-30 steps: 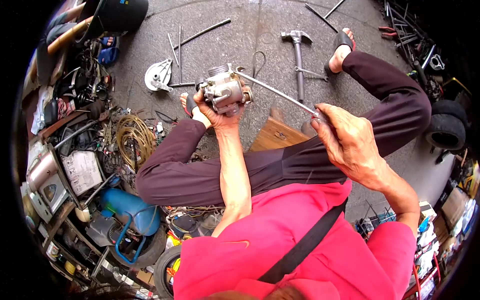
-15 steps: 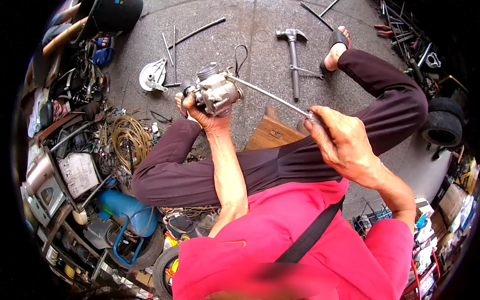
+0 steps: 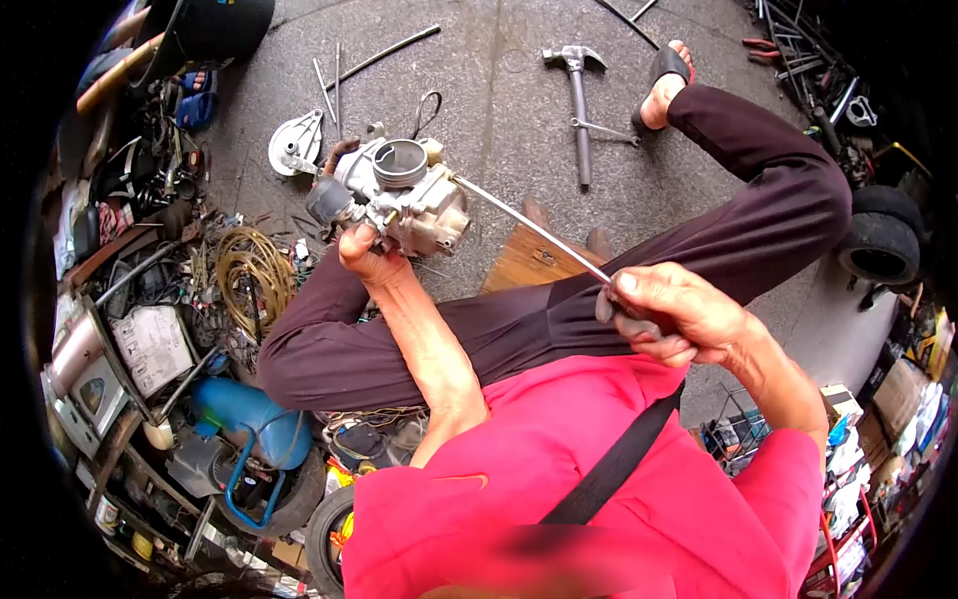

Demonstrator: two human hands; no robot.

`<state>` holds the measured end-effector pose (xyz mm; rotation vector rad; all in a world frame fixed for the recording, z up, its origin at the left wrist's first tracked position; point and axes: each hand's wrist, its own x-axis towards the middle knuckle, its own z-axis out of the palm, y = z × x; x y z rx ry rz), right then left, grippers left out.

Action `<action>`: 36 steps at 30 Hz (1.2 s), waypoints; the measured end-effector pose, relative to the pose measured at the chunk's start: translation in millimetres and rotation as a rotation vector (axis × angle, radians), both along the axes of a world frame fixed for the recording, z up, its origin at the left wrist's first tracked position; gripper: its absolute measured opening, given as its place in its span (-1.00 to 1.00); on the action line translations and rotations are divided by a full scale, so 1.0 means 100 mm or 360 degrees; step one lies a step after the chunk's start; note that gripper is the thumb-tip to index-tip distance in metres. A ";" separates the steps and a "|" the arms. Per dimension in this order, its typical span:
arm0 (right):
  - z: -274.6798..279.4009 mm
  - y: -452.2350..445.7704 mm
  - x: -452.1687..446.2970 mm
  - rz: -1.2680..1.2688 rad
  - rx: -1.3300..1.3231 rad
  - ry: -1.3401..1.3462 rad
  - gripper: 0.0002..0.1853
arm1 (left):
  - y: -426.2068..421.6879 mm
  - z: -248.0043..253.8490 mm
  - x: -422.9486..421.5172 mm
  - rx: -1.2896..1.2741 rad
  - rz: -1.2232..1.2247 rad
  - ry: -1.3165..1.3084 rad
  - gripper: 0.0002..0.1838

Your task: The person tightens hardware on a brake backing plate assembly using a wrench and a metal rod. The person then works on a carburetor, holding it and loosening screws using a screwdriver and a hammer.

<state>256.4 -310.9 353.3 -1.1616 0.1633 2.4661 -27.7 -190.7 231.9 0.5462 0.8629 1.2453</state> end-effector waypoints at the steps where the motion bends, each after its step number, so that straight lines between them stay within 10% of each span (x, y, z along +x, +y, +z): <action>1: 0.00 -0.02 -0.03 0.0012 -0.0014 0.0024 -0.58 | 0.00 0.02 0.01 0.0005 -0.0031 0.0010 -0.05; 11: 0.07 0.06 -0.15 0.0647 0.0559 -0.0790 -0.55 | -0.14 -0.32 -0.12 -0.0115 0.0254 -0.0065 -0.34; 19: -0.14 0.07 -0.13 0.0889 0.0822 -0.1114 -0.50 | -0.13 -0.04 -0.09 -0.0206 0.0036 0.0130 -0.21; 24: -0.20 0.17 -0.12 0.1062 0.0701 -0.1180 -0.45 | 0.08 0.13 0.08 0.0514 -0.0486 0.0762 -0.21; 36: -0.29 0.33 -0.03 0.0765 0.0883 -0.1223 -0.50 | 0.20 -0.22 0.21 -0.0667 0.0342 -0.0537 -0.56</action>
